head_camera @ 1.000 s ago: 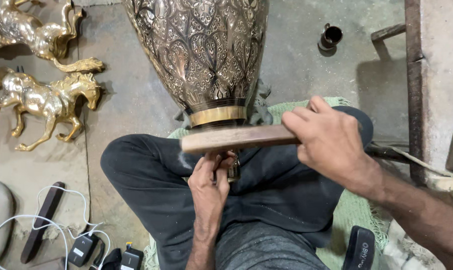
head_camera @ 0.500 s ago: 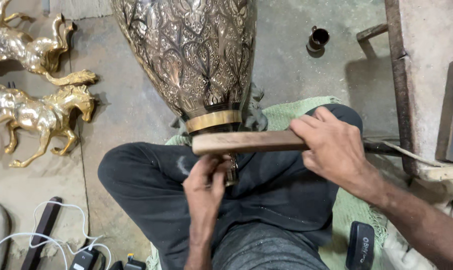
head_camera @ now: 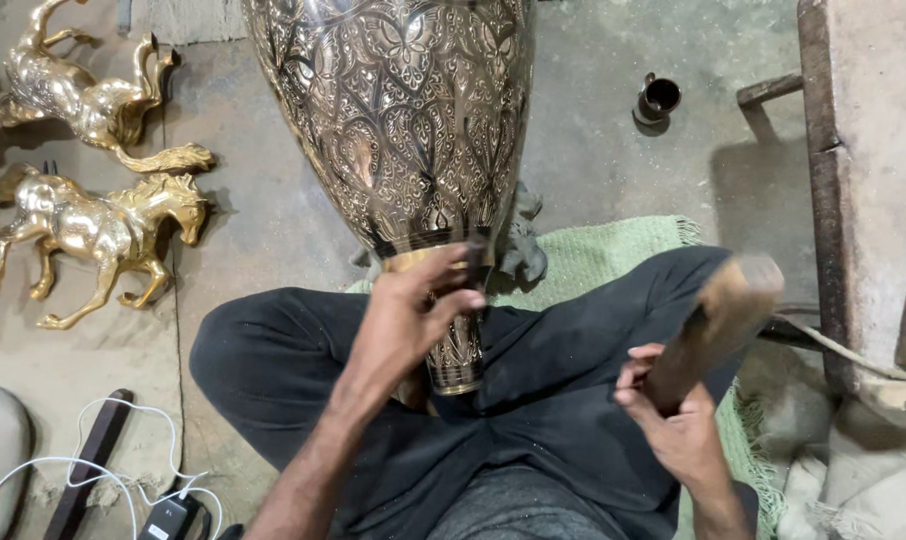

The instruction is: The person sits cross-legged on the floor and repeatedly hammers a metal chisel against the neck of a large ornate brass vase. The person uses a wooden mallet to strike the chisel, working on the decorative band near the vase's base.

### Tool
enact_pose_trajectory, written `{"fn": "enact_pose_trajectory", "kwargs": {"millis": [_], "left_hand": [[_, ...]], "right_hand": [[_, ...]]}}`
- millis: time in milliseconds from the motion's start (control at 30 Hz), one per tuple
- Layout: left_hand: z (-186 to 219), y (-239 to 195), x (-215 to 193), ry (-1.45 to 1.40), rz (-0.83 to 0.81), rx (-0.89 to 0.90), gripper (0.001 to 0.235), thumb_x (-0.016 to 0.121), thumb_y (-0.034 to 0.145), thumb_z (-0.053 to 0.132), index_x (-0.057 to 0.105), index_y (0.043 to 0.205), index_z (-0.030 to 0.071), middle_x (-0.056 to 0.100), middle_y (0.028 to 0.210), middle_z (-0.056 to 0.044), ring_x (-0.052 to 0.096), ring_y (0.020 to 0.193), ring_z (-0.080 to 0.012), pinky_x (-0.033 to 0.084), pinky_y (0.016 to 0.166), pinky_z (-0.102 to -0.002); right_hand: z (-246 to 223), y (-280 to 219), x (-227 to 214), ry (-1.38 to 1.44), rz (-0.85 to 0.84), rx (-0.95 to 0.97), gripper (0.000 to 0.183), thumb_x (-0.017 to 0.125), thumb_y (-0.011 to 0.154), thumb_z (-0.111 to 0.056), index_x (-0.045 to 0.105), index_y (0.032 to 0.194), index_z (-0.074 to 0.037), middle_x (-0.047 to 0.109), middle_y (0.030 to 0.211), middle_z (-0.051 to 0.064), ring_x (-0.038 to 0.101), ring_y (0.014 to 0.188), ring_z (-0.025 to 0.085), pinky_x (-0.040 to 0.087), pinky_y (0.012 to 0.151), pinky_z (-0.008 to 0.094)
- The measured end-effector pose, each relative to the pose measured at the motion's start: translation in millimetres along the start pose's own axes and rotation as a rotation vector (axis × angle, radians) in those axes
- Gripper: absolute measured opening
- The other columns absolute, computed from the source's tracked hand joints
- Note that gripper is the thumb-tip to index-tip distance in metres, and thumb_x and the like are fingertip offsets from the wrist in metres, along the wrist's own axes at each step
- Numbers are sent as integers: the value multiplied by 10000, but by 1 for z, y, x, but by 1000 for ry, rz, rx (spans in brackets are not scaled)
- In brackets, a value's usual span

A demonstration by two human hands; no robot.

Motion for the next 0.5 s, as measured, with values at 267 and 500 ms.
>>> {"fn": "enact_pose_trajectory", "kwargs": {"millis": [267,500], "left_hand": [[7,12,27,265,-207,62,451,774,879,111,613,1300,102,701,877,-180,702,811,-372,527,685,-456],[14,10,29,321,-166,78,506,720,849,8,607,1326,135,717,929,-171,709,847,-366,556,695,-448]], "right_hand": [[15,-10,-30,26,-28,374,454,696,892,-144,576,1310,-11,605,749,35,539,557,94,455,478,252],[8,10,-35,-142,-41,493,504,762,844,-160,665,1317,-17,610,702,58,531,556,105,437,492,260]]}}
Point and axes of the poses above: each hand's wrist, its own y-axis towards the middle knuckle, its own x-axis out of the palm, z = x × y, the point moved 4 cm from there along y, towards the middle knuckle
